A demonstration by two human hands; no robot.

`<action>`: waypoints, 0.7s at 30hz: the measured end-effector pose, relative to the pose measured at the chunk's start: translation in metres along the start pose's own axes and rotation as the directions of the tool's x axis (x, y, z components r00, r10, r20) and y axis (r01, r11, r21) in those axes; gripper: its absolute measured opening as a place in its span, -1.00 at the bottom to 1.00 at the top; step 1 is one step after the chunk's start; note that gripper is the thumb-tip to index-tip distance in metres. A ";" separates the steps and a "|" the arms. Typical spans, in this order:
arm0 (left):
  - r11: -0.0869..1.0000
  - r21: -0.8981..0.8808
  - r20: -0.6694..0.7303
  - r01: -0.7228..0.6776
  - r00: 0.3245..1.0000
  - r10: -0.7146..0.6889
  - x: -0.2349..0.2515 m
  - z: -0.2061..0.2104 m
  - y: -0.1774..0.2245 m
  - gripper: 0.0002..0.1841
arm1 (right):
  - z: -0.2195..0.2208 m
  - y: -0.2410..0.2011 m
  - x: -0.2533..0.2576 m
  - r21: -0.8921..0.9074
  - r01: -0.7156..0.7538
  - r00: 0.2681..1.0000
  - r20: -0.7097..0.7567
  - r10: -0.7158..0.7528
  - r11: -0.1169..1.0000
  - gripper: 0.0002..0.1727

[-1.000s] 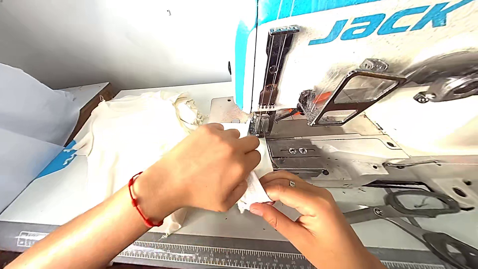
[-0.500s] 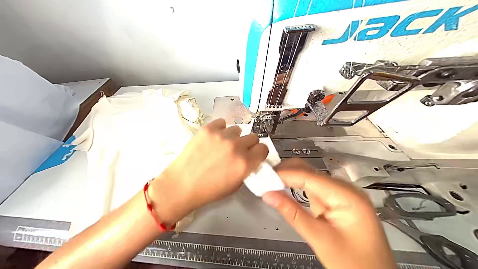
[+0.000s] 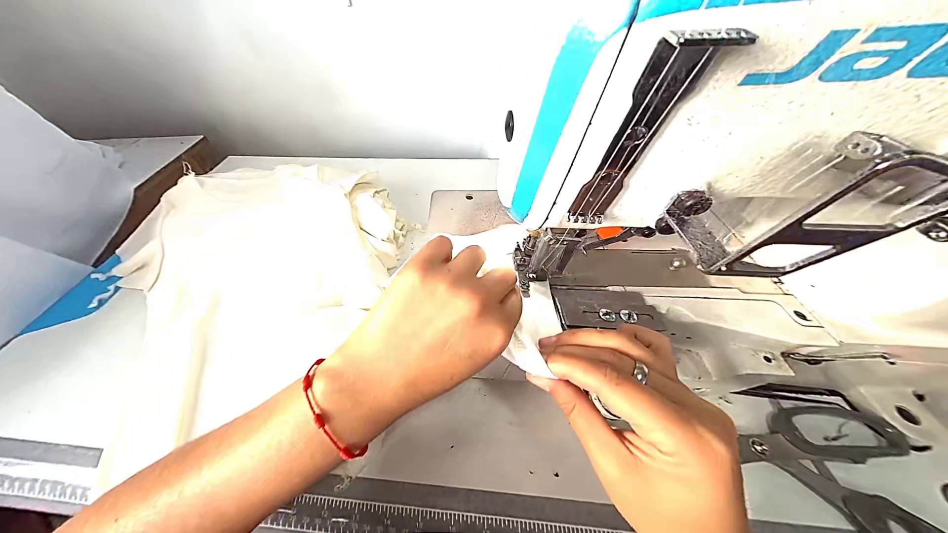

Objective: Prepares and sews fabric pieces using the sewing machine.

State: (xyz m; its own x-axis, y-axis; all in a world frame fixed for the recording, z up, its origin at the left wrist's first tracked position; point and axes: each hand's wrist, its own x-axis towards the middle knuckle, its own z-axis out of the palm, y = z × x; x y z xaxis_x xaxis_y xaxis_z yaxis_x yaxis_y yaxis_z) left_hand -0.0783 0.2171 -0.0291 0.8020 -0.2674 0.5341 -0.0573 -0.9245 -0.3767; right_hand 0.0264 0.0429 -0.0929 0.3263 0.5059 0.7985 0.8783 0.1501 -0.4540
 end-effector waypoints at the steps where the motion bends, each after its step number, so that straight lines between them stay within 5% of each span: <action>1: 1.000 0.001 0.005 -0.003 1.000 0.003 0.002 0.001 -0.002 -0.72 | 0.001 0.002 0.002 -0.015 -0.002 1.000 -0.011 0.002 1.000 -0.87; 8: 1.000 -0.008 -0.021 -0.008 1.000 0.008 0.001 0.011 -0.008 -0.73 | 0.001 0.004 0.005 -0.095 0.001 1.000 0.003 -0.001 0.995 -0.83; 13: 0.999 -0.026 -0.041 0.038 0.998 -0.039 0.000 0.013 -0.005 -0.78 | -0.040 0.029 0.043 -0.410 0.011 0.997 0.079 0.023 0.912 -0.70; 19: 0.958 -0.197 0.152 0.209 0.972 -0.181 0.013 0.025 -0.022 -0.88 | -0.058 0.078 0.102 -0.568 -0.071 0.869 0.369 0.331 0.820 -0.82; 21: 0.944 -0.244 0.128 0.220 0.973 -0.193 0.023 0.041 -0.053 -0.88 | -0.057 0.082 0.104 -0.523 -0.010 0.873 0.410 0.262 0.852 -0.87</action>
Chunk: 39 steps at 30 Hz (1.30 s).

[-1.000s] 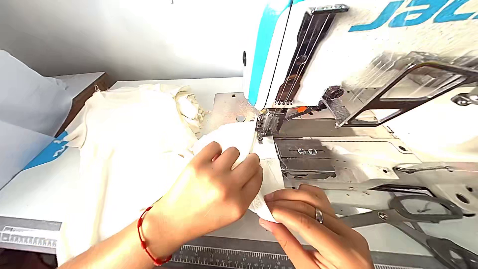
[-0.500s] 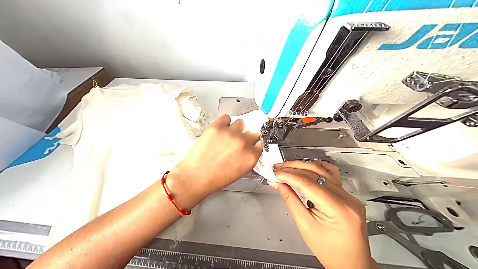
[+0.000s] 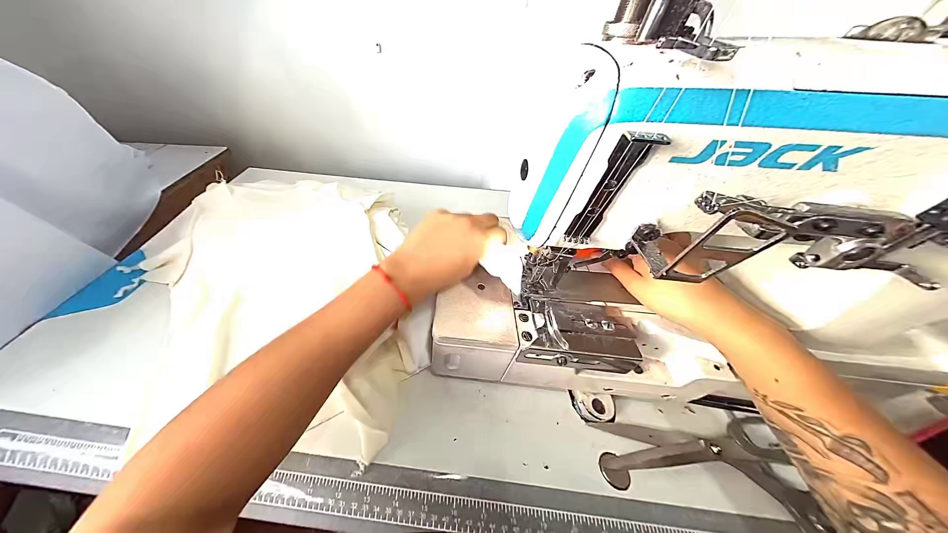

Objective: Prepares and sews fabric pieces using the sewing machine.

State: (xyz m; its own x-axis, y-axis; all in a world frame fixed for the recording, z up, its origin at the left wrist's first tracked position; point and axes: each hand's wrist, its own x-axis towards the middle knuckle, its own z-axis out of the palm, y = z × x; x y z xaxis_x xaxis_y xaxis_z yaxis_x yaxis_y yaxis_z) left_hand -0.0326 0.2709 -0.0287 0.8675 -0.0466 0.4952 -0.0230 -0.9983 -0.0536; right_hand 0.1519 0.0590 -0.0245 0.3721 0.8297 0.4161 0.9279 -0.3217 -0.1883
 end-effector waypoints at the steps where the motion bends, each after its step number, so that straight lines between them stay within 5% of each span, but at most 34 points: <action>1: 1.000 0.005 -0.018 0.008 1.000 -0.008 0.010 0.005 -0.015 -0.83 | 0.001 0.001 0.001 0.004 0.045 0.999 -0.013 -0.045 0.999 -0.89; 5: 0.982 -0.017 0.099 0.186 0.978 -0.184 0.045 0.012 -0.038 -0.76 | 0.021 0.000 0.008 0.037 0.130 0.989 -0.071 -0.127 0.991 -0.78; 8: 0.976 -0.062 0.161 0.208 0.967 -0.196 0.051 0.018 -0.043 -0.73 | 0.009 -0.034 0.014 0.060 -0.009 0.986 0.169 -0.001 0.998 -0.77; 11: 0.950 -0.113 0.139 0.291 0.951 -0.275 0.035 0.013 -0.049 -0.57 | 0.006 -0.036 0.015 0.054 -0.018 0.985 0.173 0.009 0.998 -0.79; 13: 0.915 -0.192 0.076 0.354 0.935 -0.346 -0.001 -0.008 -0.050 -0.34 | 0.005 -0.026 0.001 0.080 0.007 0.991 0.130 -0.017 0.997 -0.74; 15: 0.907 -0.224 0.019 0.356 0.932 -0.361 -0.060 -0.031 -0.050 -0.34 | 0.008 -0.011 -0.033 0.116 0.127 0.992 -0.022 -0.125 0.985 -0.52; 16: 0.899 -0.214 0.072 0.382 0.924 -0.376 -0.092 -0.040 -0.050 -0.37 | 0.008 -0.015 -0.052 0.167 0.154 0.986 -0.089 -0.140 0.974 -0.44; 19: 0.869 -0.133 0.337 0.477 0.846 -0.413 -0.163 -0.034 -0.046 -0.45 | 0.014 -0.075 -0.098 0.504 0.220 0.975 -0.088 -0.204 0.835 -0.68; 21: 0.911 -0.101 0.233 0.399 0.900 -0.368 -0.179 -0.021 -0.040 -0.73 | 0.037 -0.121 -0.105 0.617 0.276 0.952 -0.074 -0.296 0.737 -0.76; 23: 0.877 -0.232 0.043 0.421 0.905 -0.424 -0.172 -0.031 -0.027 -0.77 | 0.066 -0.152 -0.101 0.615 0.342 0.936 -0.158 -0.314 0.711 -0.78; 26: 0.616 -0.697 -0.181 0.366 0.742 -0.646 -0.154 -0.068 0.010 -0.75 | 0.081 -0.173 -0.095 0.618 0.333 0.942 -0.258 -0.216 0.712 -0.75; 28: 0.456 -0.872 -0.213 0.178 0.700 -0.682 -0.144 -0.088 0.036 -0.74 | 0.081 -0.181 -0.095 0.657 0.300 0.950 -0.272 -0.153 0.692 -0.66; 33: 0.443 -0.895 -0.268 0.042 0.743 -0.613 -0.137 -0.099 0.077 -0.75 | 0.082 -0.196 -0.100 0.730 0.289 0.955 -0.267 -0.131 0.619 -0.30; 37: 0.255 -0.965 -0.244 -0.061 0.571 -0.784 -0.125 -0.117 0.106 -0.66 | 0.100 -0.207 -0.101 0.667 0.209 0.978 -0.143 -0.152 0.715 0.13; 39: 0.163 -0.978 -0.210 -0.133 0.552 -0.807 -0.122 -0.124 0.118 -0.63 | 0.117 -0.210 -0.097 0.658 0.160 0.987 -0.089 -0.135 0.736 0.11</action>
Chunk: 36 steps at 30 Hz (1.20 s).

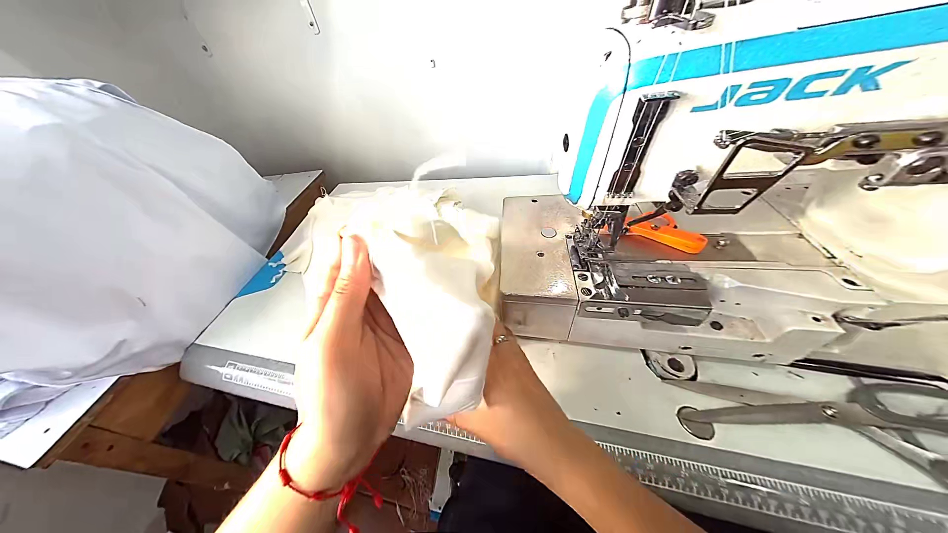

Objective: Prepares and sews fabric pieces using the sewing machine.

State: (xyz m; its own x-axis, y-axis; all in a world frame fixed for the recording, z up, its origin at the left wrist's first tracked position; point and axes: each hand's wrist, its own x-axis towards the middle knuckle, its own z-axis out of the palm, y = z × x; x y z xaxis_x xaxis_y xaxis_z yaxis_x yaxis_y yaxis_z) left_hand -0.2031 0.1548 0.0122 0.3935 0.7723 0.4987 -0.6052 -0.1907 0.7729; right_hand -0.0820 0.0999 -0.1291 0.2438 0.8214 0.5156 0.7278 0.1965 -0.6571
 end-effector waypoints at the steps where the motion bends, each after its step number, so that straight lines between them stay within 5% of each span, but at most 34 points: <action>1: 0.999 -0.040 0.013 -0.004 1.000 0.005 -0.003 0.003 0.004 -0.63 | 0.004 0.002 0.003 0.016 -0.022 1.000 0.012 0.022 1.000 -0.05; 5: 0.989 0.012 -0.004 -0.150 0.989 0.150 -0.003 0.005 0.024 -0.54 | -0.010 -0.016 0.019 0.215 -0.131 0.988 -0.047 0.144 0.968 -0.66; 8: 0.927 0.168 -0.013 -0.336 0.939 0.343 0.006 -0.032 0.014 -0.57 | -0.008 -0.010 0.010 0.359 0.001 0.962 -0.255 0.097 0.933 -0.69; 10: 0.684 0.434 0.214 -0.586 0.805 0.554 0.012 -0.054 -0.007 -0.64 | -0.027 -0.014 0.007 0.487 -0.054 0.961 -0.212 0.177 0.872 -0.67; 13: 0.421 0.601 0.613 -0.679 0.730 0.303 -0.004 -0.048 -0.044 -0.12 | -0.063 -0.021 0.000 0.544 -0.057 0.989 -0.085 0.122 0.837 -0.52; 15: 0.301 0.631 0.730 -0.715 0.679 0.082 -0.010 -0.047 -0.069 -0.16 | -0.082 -0.030 -0.010 0.395 0.023 1.000 -0.026 -0.014 0.918 -0.42; 18: 0.433 0.612 0.735 -0.662 0.678 -0.004 -0.020 -0.054 -0.096 -0.73 | -0.110 -0.037 -0.024 0.112 0.108 0.993 0.031 -0.112 0.988 -0.62; 21: 0.746 0.573 0.468 -0.339 0.883 0.041 -0.043 -0.056 -0.096 -0.93 | -0.124 -0.019 -0.036 -0.249 0.065 0.990 -0.108 -0.094 0.966 -0.89; 23: 0.740 0.612 0.314 -0.280 0.944 0.097 -0.048 -0.049 -0.071 -0.96 | -0.127 -0.011 -0.042 -0.284 0.042 0.988 -0.133 -0.082 0.958 -0.89; 25: 0.503 0.735 0.385 -0.454 0.891 0.241 -0.035 -0.049 -0.046 -0.87 | -0.134 -0.023 -0.046 -0.078 0.046 0.999 -0.025 -0.048 0.996 -0.83; 27: 0.124 0.788 0.523 -0.603 0.762 0.382 0.000 -0.051 -0.035 -0.76 | -0.132 -0.031 -0.043 0.162 0.039 0.998 0.041 -0.046 0.986 -0.72; 29: -0.109 0.712 0.679 -0.694 0.640 0.360 0.048 -0.040 -0.033 -0.79 | -0.115 -0.021 -0.040 0.315 0.013 1.000 -0.024 -0.006 0.949 -0.75; 30: -0.149 0.683 0.724 -0.715 0.636 0.267 0.069 -0.032 -0.035 -0.82 | -0.104 -0.011 -0.038 0.389 -0.027 0.997 -0.054 0.052 0.921 -0.78; 33: -0.029 0.787 0.615 -0.617 0.787 -0.046 0.075 -0.014 -0.040 -0.50 | -0.082 0.010 -0.034 0.613 -0.263 0.943 -0.001 0.333 0.745 -0.81; 36: 0.246 0.793 0.568 -0.558 0.822 0.033 0.003 -0.015 -0.067 -0.71 | -0.071 0.019 -0.038 0.729 -0.329 0.891 0.028 0.454 0.601 -0.83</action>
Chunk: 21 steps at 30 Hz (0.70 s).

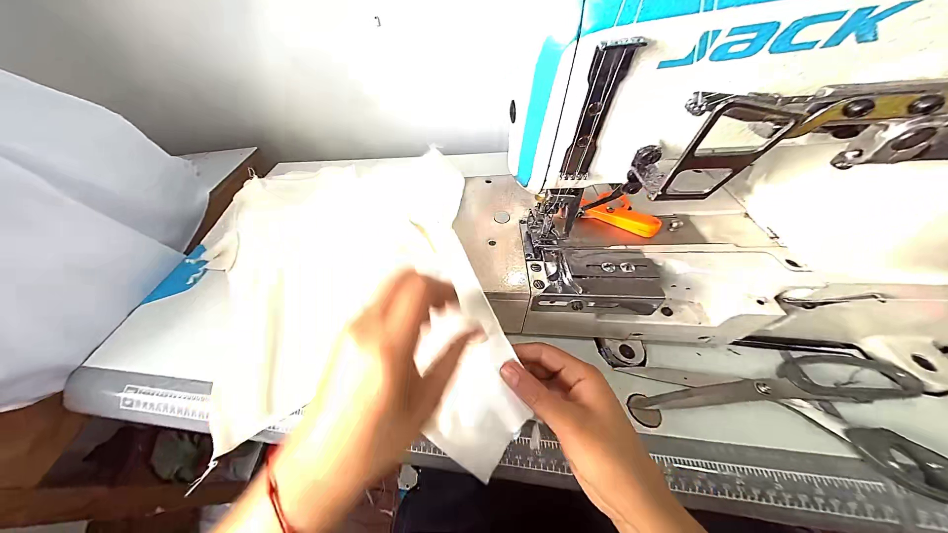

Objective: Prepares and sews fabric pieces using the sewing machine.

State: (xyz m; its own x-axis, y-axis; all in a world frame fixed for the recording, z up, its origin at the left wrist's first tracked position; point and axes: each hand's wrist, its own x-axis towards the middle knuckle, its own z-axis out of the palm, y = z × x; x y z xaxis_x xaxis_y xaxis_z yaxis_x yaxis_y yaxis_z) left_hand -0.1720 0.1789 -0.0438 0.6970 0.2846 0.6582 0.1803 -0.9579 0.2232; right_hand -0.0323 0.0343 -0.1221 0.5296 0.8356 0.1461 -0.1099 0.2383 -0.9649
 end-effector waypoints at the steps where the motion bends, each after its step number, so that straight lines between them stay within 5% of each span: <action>1: 0.991 -0.135 -0.001 0.027 1.000 -0.027 -0.025 0.016 0.010 -0.70 | 0.000 0.002 -0.002 0.041 -0.006 1.000 0.003 0.006 0.999 -0.82; 4: 0.944 -0.310 0.004 0.111 0.993 -0.116 -0.077 0.055 0.027 -0.64 | 0.002 0.005 -0.011 0.117 0.010 0.999 0.040 -0.015 0.993 -0.77; 7: 0.906 -0.397 -0.095 0.147 0.975 -0.199 -0.094 0.074 0.028 -0.82 | 0.003 0.011 -0.018 -0.011 0.105 0.988 0.112 -0.103 0.994 -0.61; 12: 0.830 -0.528 -0.108 0.177 0.956 -0.272 -0.102 0.069 0.027 -0.87 | -0.003 0.016 -0.022 -0.171 0.230 0.973 0.038 -0.227 0.958 -0.84; 17: 0.855 -0.472 -0.191 0.214 0.922 -0.337 -0.095 0.061 0.033 -0.87 | -0.007 0.021 -0.022 -0.368 0.356 0.932 0.078 -0.353 0.859 -0.81; 19: 0.878 -0.431 -0.192 0.210 0.929 -0.316 -0.092 0.056 0.044 -0.86 | 0.004 0.026 -0.020 -0.538 0.391 0.909 0.096 -0.406 0.747 -0.61; 21: 0.919 -0.350 -0.166 0.183 0.953 -0.253 -0.094 0.051 0.049 -0.84 | 0.011 0.031 -0.017 -0.653 0.402 0.878 0.077 -0.472 0.642 -0.65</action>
State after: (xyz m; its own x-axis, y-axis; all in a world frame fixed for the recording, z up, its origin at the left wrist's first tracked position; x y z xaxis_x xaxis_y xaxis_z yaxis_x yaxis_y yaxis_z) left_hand -0.1934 0.1027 -0.1318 0.5034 0.5198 0.6903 0.0505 -0.8152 0.5770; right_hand -0.0539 0.0332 -0.1521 0.4526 0.6592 0.6005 0.6913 0.1660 -0.7033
